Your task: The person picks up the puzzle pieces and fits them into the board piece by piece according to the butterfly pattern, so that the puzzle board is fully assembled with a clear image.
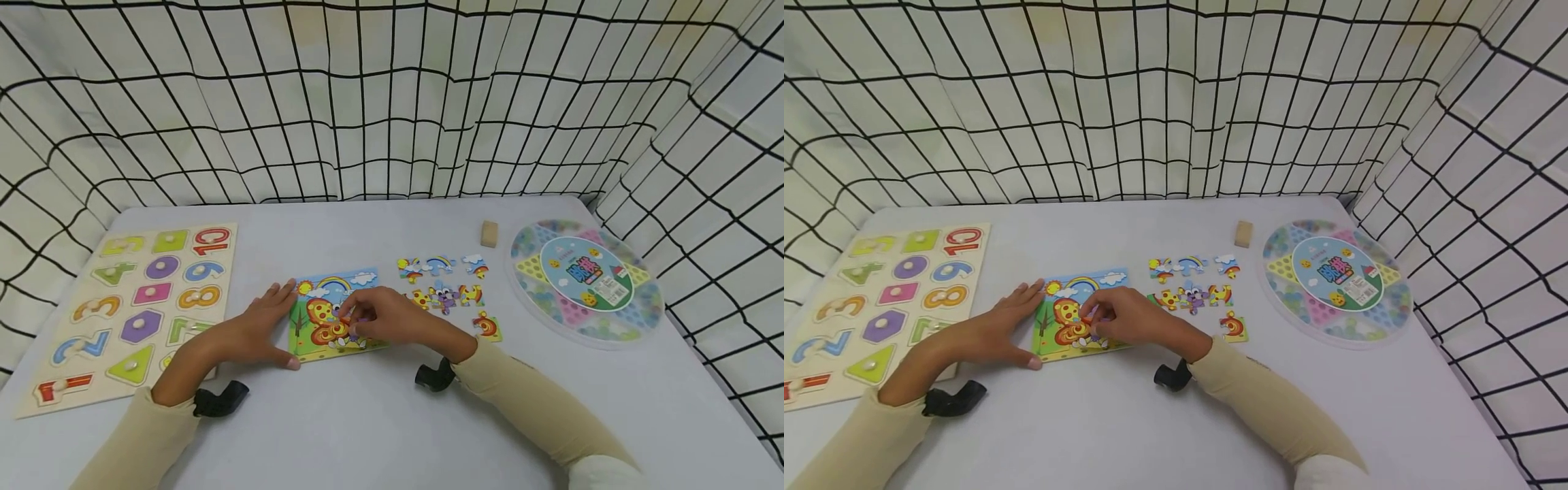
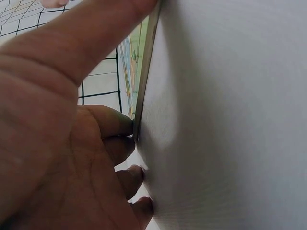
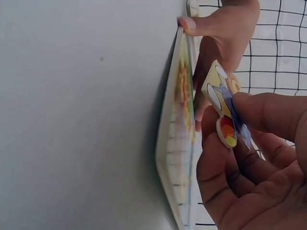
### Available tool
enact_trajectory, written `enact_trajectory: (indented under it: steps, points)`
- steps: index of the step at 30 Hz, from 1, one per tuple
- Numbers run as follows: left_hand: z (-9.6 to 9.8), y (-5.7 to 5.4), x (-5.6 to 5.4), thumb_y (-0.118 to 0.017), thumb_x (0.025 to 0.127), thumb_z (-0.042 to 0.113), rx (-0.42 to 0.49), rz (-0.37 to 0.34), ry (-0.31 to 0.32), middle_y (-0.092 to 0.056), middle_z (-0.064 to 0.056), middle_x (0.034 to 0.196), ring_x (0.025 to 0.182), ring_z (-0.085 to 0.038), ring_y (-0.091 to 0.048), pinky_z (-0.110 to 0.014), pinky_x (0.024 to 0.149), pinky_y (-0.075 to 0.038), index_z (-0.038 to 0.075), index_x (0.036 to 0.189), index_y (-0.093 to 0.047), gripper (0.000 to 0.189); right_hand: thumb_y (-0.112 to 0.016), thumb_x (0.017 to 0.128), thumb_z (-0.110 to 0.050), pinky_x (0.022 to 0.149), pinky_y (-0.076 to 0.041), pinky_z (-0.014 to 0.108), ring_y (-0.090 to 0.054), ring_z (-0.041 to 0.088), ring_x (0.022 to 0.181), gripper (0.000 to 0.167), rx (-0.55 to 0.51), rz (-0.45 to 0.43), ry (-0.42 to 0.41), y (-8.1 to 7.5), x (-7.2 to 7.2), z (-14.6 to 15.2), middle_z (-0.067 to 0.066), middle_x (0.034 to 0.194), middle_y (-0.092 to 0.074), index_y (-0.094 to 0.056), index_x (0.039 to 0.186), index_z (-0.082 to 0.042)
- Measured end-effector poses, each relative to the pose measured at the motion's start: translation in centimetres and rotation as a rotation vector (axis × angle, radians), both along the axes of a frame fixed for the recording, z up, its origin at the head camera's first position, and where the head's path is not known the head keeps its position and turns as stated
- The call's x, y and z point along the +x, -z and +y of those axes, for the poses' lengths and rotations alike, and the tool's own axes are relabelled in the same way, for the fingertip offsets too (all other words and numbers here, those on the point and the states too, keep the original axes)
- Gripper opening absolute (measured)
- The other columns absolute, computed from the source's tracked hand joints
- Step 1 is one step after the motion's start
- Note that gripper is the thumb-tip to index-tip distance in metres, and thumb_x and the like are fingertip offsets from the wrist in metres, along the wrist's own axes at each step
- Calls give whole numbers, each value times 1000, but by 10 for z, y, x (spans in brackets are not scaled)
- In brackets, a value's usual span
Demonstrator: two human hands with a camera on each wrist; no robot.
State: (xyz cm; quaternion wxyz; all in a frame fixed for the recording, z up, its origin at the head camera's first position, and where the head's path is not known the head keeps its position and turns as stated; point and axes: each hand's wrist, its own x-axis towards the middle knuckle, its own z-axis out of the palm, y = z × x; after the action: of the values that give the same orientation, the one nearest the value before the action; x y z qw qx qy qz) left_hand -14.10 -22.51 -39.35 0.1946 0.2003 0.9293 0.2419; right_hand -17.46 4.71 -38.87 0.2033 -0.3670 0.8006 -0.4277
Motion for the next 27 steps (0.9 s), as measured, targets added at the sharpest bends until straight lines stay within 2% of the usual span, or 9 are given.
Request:
enact_trajectory:
  steps: [12, 18, 23, 27]
  points:
    - [1, 1, -2, -83, 70, 52, 17, 8, 12, -2, -20, 161, 145, -43, 5, -63, 112, -5, -6, 152, -18, 119, -65, 91, 0, 70, -49, 20, -57, 8, 76, 18, 42, 12, -20, 6, -7, -8, -3, 86, -65, -67, 108, -6]
    - [4, 3, -4, -83, 70, 51, 20, -3, 19, -2, -20, 161, 145, -42, 5, -62, 113, -4, -6, 152, -17, 119, -65, 92, -1, 71, -49, 19, -56, 9, 78, 19, 130, 23, -14, 7, -7, -11, -1, 89, -65, -67, 109, -7]
    - [2, 1, -3, -83, 70, 50, 3, -4, 17, -1, -21, 161, 145, -43, 5, -62, 113, -4, -7, 152, -17, 120, -66, 92, -5, 70, -47, 18, -55, 8, 78, 19, 184, 80, -23, 9, -7, -19, 0, 90, -64, -68, 111, -8]
    - [-1, -1, 0, -84, 70, 50, 2, -5, 3, -2, -20, 161, 145, -43, 6, -63, 113, -4, -7, 151, -17, 120, -66, 92, -7, 67, -45, 18, -52, 9, 78, 18, 231, 171, -46, 9, -7, -26, -5, 88, -60, -70, 110, -9]
